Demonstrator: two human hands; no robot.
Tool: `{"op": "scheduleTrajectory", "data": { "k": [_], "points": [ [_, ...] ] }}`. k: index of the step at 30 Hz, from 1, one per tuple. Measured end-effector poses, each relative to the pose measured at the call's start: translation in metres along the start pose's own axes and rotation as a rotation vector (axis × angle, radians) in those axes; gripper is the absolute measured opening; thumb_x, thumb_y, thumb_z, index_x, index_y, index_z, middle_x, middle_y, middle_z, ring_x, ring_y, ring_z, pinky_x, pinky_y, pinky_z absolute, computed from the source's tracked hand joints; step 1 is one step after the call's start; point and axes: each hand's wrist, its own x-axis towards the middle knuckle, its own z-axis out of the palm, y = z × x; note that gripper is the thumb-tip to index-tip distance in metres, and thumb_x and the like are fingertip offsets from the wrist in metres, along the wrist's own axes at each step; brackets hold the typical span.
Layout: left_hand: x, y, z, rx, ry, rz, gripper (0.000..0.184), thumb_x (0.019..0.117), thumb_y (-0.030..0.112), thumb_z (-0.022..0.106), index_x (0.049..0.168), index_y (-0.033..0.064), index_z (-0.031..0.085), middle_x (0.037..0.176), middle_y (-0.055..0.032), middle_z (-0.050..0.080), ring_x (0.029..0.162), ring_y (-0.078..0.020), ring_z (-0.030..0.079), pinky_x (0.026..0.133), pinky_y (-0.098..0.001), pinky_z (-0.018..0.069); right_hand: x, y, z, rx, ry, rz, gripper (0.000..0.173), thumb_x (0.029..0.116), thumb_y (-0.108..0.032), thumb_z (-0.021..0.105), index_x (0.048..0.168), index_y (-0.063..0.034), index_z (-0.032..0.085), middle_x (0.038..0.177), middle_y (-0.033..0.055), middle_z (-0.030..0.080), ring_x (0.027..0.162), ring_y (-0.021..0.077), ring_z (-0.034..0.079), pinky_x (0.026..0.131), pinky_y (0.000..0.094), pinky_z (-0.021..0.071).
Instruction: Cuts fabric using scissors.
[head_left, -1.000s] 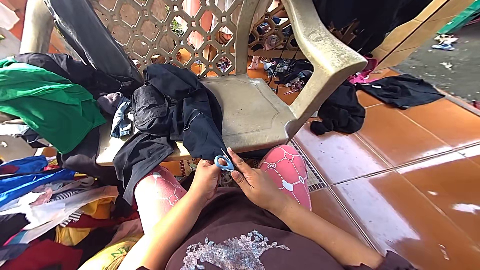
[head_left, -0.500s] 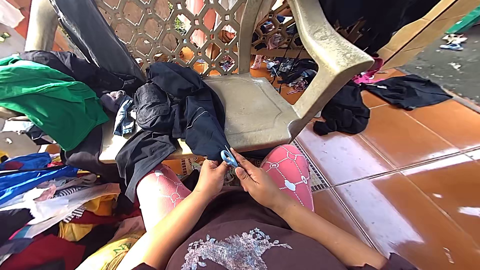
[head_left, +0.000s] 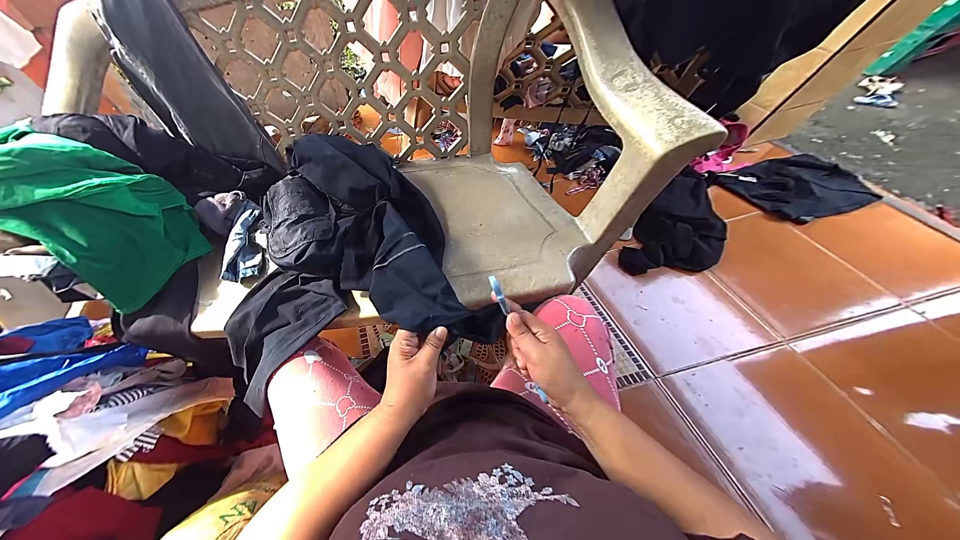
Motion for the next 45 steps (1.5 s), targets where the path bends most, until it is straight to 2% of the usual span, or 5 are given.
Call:
{"op": "scheduleTrajectory", "data": {
  "k": [11, 15, 30, 36, 45],
  "points": [
    [0.017, 0.011, 0.009, -0.648, 0.234, -0.911, 0.049, 0.1080, 0.044, 0.028, 0.102, 0.0070, 0.059, 0.085, -0.0119, 0.069, 0.072, -0.0209, 0.069, 0.069, -0.0328, 0.0589, -0.009, -0.006, 0.004, -0.054, -0.141, -0.131, 0.046, 0.1076, -0.021, 0.040, 0.147, 0.0010, 0.048, 0.078, -0.0100, 0.054, 0.055, -0.0053, 0.043, 0.052, 0.0121, 0.0401],
    [0.019, 0.002, 0.009, -0.670, 0.113, -0.871, 0.046, 0.1100, 0.044, 0.034, 0.115, 0.0064, 0.058, 0.098, -0.0146, 0.070, 0.082, -0.0228, 0.071, 0.071, -0.0349, 0.0606, -0.012, -0.002, 0.004, -0.119, -0.186, -0.209, 0.047, 0.1087, -0.024, 0.042, 0.148, 0.0007, 0.047, 0.110, -0.0031, 0.067, 0.064, -0.0100, 0.046, 0.059, 0.0092, 0.0423],
    [0.004, 0.013, 0.022, -0.267, 0.160, -0.391, 0.009, 0.0938, -0.007, 0.058, 0.100, -0.0010, 0.062, 0.083, -0.0090, 0.072, 0.077, -0.0145, 0.071, 0.075, -0.0305, 0.0606, -0.018, 0.006, 0.012, -0.458, -0.274, -0.337, 0.084, 0.1050, -0.051, 0.044, 0.157, 0.0107, 0.020, 0.064, 0.0006, 0.056, 0.052, 0.0108, 0.050, 0.052, 0.0342, 0.0501],
    [0.001, 0.010, 0.023, -0.297, 0.142, -0.394, 0.013, 0.0964, -0.008, 0.056, 0.106, -0.0009, 0.062, 0.092, -0.0102, 0.072, 0.085, -0.0165, 0.072, 0.082, -0.0332, 0.0603, -0.010, 0.011, 0.017, -0.424, -0.276, -0.271, 0.072, 0.1086, -0.051, 0.034, 0.159, -0.0003, 0.029, 0.143, 0.0126, 0.059, 0.073, 0.0056, 0.062, 0.069, 0.0298, 0.0544],
    [0.001, 0.017, 0.029, -0.348, 0.242, -0.473, 0.015, 0.1014, -0.006, 0.050, 0.114, -0.0002, 0.056, 0.097, -0.0122, 0.071, 0.088, -0.0200, 0.071, 0.082, -0.0365, 0.0605, -0.008, 0.017, 0.023, -0.552, -0.072, -0.436, 0.054, 0.1096, -0.038, 0.039, 0.148, -0.0023, 0.053, 0.097, 0.0144, 0.075, 0.080, 0.0250, 0.073, 0.069, 0.0460, 0.0584]
  ]
}}
